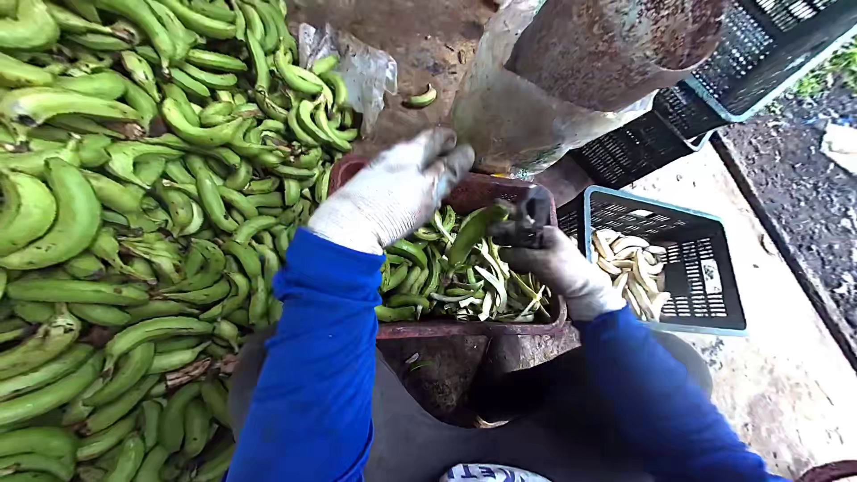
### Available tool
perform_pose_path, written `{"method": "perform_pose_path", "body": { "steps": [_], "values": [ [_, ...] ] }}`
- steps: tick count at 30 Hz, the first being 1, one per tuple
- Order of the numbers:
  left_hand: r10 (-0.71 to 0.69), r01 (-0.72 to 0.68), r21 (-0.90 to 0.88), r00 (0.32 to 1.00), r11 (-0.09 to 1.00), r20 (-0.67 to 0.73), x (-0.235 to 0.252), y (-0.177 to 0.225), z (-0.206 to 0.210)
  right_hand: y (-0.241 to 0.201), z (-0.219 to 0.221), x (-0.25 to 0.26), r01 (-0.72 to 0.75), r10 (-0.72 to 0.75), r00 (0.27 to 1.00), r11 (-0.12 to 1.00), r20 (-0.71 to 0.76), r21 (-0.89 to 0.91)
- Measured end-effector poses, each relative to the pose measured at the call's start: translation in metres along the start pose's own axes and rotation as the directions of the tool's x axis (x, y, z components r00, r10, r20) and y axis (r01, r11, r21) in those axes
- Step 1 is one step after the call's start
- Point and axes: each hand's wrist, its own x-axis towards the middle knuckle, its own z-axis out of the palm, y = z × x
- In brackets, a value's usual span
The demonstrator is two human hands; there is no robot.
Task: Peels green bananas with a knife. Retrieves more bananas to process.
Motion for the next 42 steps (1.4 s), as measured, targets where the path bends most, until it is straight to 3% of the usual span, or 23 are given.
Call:
{"method": "perform_pose_path", "body": {
  "steps": [3,5,7,10,12,14,18,25,27,29,30,33,36,40,42],
  "values": [
    [0.144,-0.142,-0.023,0.979,0.990,0.144,0.011,0.000,0.035,-0.030,-0.032,-0.024,0.153,-0.154,0.988,0.980,-0.006,0.128],
    [0.158,-0.116,-0.176,0.956,0.978,0.246,0.019,0.007,0.060,-0.035,-0.043,-0.033,0.209,-0.209,0.978,0.960,-0.021,0.189],
    [0.124,-0.041,-0.304,0.958,0.952,0.259,0.024,0.010,0.083,-0.030,-0.046,-0.037,0.204,-0.189,0.979,0.948,-0.083,0.245],
    [-0.006,0.064,-0.401,0.990,0.914,0.144,0.034,0.004,0.109,-0.017,-0.045,-0.036,0.097,-0.033,0.963,0.968,-0.268,0.230],
    [-0.131,0.106,-0.421,0.991,0.901,-0.031,0.039,0.001,0.116,-0.011,-0.045,-0.033,-0.081,0.119,0.887,0.991,-0.445,0.103],
    [-0.181,0.092,-0.398,0.965,0.913,-0.192,0.043,0.000,0.115,0.000,-0.047,-0.030,-0.113,0.140,0.846,0.990,-0.514,0.085],
    [-0.029,-0.101,-0.336,0.932,0.937,-0.360,0.044,0.015,0.114,-0.001,-0.037,-0.034,0.020,0.052,0.891,0.988,-0.451,0.154],
    [0.070,-0.230,-0.361,0.911,0.904,-0.406,0.034,0.035,0.131,0.000,-0.011,-0.037,0.096,-0.066,0.940,0.993,-0.335,0.073],
    [0.011,-0.255,-0.513,0.903,0.820,-0.430,0.031,0.035,0.132,0.013,-0.007,-0.034,-0.004,0.017,0.977,0.998,-0.212,0.058],
    [-0.066,-0.318,-0.738,0.896,0.595,-0.440,0.029,0.038,0.122,0.039,-0.002,-0.026,-0.179,0.177,0.983,0.983,-0.036,-0.051],
    [-0.068,-0.354,-0.778,0.890,0.520,-0.450,0.029,0.039,0.111,0.049,0.002,-0.024,-0.211,0.210,0.977,0.971,-0.021,-0.112],
    [-0.073,-0.352,-0.822,0.902,0.449,-0.426,0.022,0.034,0.079,0.043,0.001,-0.025,-0.097,0.077,0.983,0.989,-0.168,-0.113],
    [-0.229,-0.220,-0.914,0.924,0.341,-0.308,0.018,0.021,0.076,0.018,-0.003,-0.028,0.087,-0.136,0.946,0.981,-0.294,-0.174],
    [-0.344,-0.073,-0.935,0.917,0.346,-0.199,0.020,0.016,0.093,-0.003,0.012,-0.035,0.387,-0.502,0.819,0.840,-0.277,-0.380],
    [-0.355,-0.057,-0.946,0.919,0.318,-0.175,0.018,0.023,0.102,-0.005,0.021,-0.033,0.436,-0.578,0.781,0.776,-0.236,-0.456]
  ]
}}
